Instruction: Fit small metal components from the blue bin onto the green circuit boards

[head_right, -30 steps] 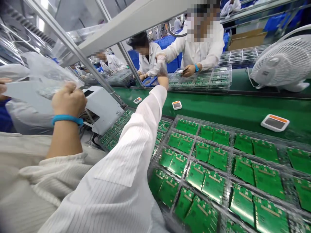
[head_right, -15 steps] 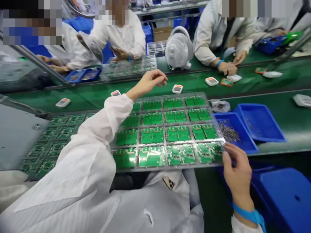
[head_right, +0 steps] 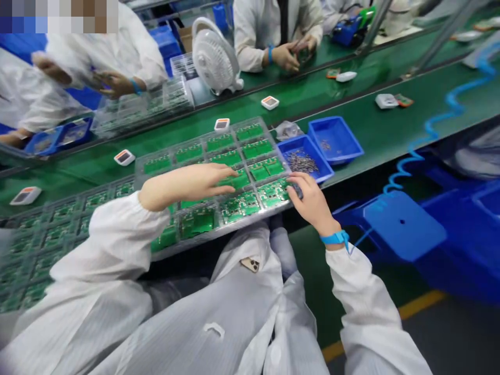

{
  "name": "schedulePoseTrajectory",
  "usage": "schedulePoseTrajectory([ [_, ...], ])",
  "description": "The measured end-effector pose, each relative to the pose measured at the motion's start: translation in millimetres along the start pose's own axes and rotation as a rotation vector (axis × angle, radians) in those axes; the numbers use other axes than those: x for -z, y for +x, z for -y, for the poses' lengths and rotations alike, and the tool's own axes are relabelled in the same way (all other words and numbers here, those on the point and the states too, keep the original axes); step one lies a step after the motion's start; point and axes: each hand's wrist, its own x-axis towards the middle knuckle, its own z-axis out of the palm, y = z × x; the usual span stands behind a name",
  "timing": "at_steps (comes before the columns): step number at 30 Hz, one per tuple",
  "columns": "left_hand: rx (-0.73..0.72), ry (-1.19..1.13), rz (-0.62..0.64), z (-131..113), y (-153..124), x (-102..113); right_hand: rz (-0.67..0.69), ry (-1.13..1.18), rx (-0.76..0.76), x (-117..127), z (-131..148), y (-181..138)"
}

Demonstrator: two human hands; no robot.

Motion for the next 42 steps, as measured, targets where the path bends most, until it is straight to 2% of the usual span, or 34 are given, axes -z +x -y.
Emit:
schedulePoseTrajectory([
  [3,0.061,0.048,-0.095,-29.0,-25.8,-15.9,-0.012,-0.028,-0.003,15.8,-13.3,18.2],
  [5,0.089,-0.001,-0.157,-45.5,-43.5,-33.5,-0.007,-0.090,-0.026,23.6,-29.7,35.2],
  [8,0.155,-0.085,-0.268,-60.8,-66.2,-64.6,0.175,-0.258,-0.036,22.6,-57.3,62.6],
  [11,0.197,-0.129,-0.379,-65.4,-85.8,-90.7,0.383,-0.420,0.010,9.9,-78.1,86.0],
  [13,0.206,-0.141,-0.452,-64.3,-99.4,-101.2,0.441,-0.489,0.022,1.1,-87.6,97.6],
  [16,0.226,-0.106,-0.513,-57.5,-119.9,-107.7,0.442,-0.546,0.030,-6.2,-99.0,109.1],
  [20,0.240,-0.037,-0.518,-43.7,-136.7,-112.5,0.408,-0.556,0.046,-4.8,-109.1,113.9],
  [26,0.217,0.017,-0.524,-32.0,-132.4,-120.8,0.248,-0.391,-0.123,11.1,-99.7,105.3],
  [33,0.148,0.072,-0.535,-21.5,-129.1,-121.0,0.201,-0.368,-0.087,28.7,-85.5,98.6],
  [35,0.140,0.062,-0.548,-18.2,-130.1,-124.0,0.255,-0.384,-0.080,28.6,-87.6,99.2],
  [40,0.133,0.012,-0.579,-12.6,-132.1,-131.5,0.526,-0.521,-0.105,25.9,-91.1,108.0],
  [42,0.138,-0.019,-0.584,-11.8,-132.9,-132.6,0.534,-0.523,-0.130,27.9,-88.6,112.7],
])
